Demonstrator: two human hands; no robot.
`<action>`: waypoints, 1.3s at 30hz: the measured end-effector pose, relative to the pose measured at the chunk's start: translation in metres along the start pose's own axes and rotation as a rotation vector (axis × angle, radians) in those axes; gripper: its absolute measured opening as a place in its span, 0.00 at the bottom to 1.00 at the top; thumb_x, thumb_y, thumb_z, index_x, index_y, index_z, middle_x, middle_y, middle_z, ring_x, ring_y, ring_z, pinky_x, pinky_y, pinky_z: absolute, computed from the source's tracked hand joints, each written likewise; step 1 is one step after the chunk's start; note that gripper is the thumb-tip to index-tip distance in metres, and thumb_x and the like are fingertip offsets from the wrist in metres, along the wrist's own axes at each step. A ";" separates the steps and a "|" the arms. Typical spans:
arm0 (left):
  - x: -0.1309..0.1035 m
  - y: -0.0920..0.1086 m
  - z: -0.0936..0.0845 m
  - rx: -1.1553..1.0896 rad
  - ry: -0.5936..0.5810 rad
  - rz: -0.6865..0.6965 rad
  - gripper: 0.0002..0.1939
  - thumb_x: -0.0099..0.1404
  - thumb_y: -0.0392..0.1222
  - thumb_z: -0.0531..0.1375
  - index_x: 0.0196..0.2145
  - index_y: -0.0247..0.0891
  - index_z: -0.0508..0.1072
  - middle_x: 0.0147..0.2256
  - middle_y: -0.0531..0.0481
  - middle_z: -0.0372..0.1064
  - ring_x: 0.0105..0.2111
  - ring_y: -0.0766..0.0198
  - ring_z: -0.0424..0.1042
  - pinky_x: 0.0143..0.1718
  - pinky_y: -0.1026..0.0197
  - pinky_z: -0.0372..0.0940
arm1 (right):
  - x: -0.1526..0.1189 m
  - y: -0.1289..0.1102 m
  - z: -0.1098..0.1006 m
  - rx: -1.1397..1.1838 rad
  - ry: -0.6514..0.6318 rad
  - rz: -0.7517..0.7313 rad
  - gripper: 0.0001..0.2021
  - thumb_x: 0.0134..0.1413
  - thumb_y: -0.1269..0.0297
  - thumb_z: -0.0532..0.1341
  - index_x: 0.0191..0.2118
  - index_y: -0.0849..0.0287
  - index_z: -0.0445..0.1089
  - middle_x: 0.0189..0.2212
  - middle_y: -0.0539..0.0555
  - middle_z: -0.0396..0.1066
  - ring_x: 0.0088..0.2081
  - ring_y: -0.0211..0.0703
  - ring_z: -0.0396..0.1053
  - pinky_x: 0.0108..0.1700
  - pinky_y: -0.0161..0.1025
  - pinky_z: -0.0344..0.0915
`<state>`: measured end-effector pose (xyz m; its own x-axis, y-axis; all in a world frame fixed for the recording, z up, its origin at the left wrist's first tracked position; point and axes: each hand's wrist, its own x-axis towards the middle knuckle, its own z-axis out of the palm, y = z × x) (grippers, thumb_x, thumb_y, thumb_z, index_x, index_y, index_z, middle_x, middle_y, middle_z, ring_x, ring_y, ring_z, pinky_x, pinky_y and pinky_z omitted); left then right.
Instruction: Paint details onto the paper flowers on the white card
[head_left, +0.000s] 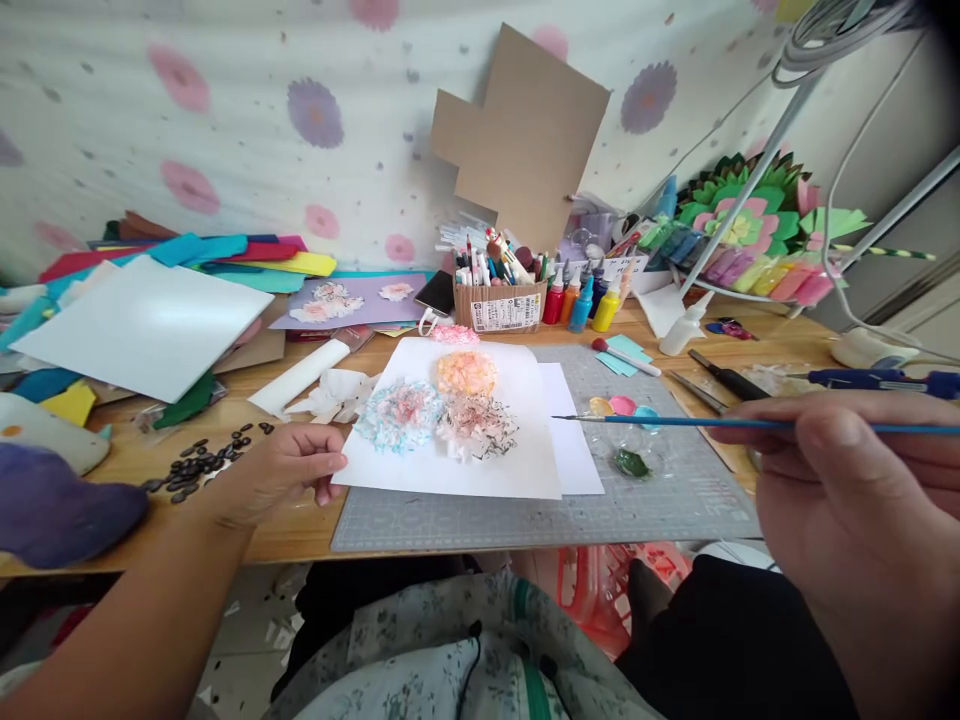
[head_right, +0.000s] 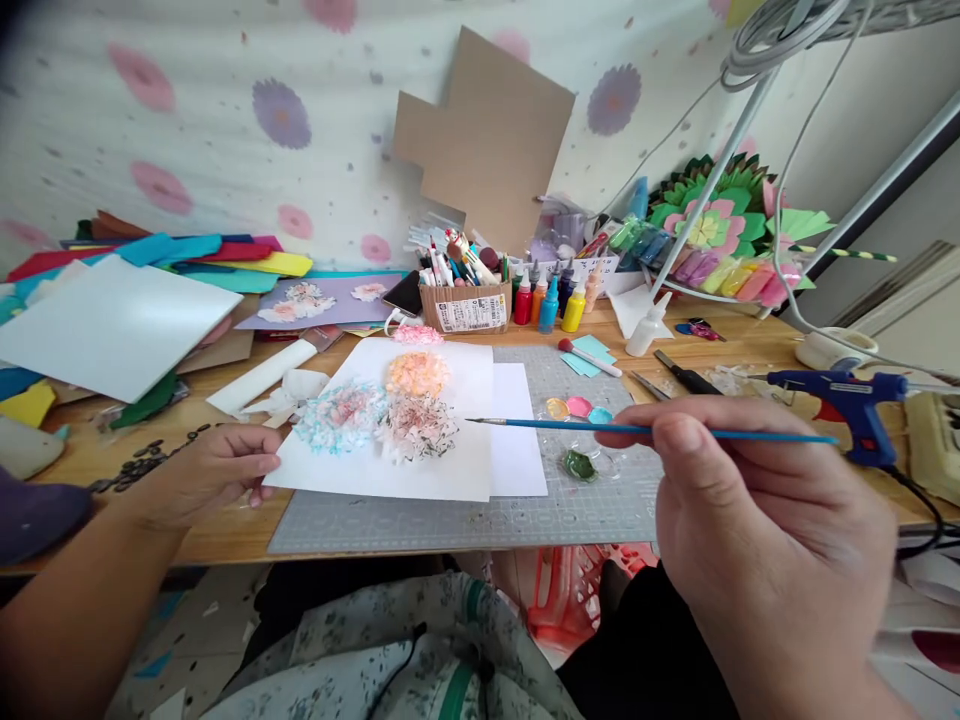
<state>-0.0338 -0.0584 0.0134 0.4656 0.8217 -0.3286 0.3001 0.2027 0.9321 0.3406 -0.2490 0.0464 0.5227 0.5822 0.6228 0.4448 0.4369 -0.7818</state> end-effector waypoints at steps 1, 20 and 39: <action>-0.004 -0.003 0.006 -0.043 0.037 0.004 0.19 0.43 0.50 0.72 0.17 0.36 0.70 0.15 0.48 0.66 0.15 0.65 0.66 0.16 0.67 0.62 | -0.002 -0.005 0.004 0.011 0.055 0.080 0.08 0.56 0.61 0.59 0.38 0.38 0.73 0.34 0.50 0.72 0.38 0.55 0.72 0.40 0.54 0.71; -0.015 -0.026 0.049 -0.384 0.275 0.093 0.19 0.39 0.48 0.74 0.23 0.36 0.72 0.17 0.52 0.67 0.17 0.66 0.65 0.16 0.66 0.64 | -0.020 0.023 0.030 0.217 -0.205 0.300 0.03 0.52 0.65 0.67 0.33 0.49 0.74 0.29 0.43 0.76 0.32 0.34 0.74 0.36 0.33 0.70; -0.016 -0.037 0.044 -0.330 0.238 0.116 0.15 0.45 0.46 0.72 0.20 0.36 0.71 0.15 0.51 0.67 0.15 0.66 0.65 0.17 0.67 0.62 | -0.022 0.027 0.034 0.159 -0.220 0.299 0.02 0.52 0.64 0.67 0.33 0.50 0.74 0.30 0.44 0.77 0.34 0.35 0.74 0.37 0.35 0.69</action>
<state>-0.0161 -0.1024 -0.0223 0.2641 0.9412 -0.2109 -0.0435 0.2300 0.9722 0.3161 -0.2269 0.0106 0.4360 0.8250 0.3596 0.1698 0.3170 -0.9331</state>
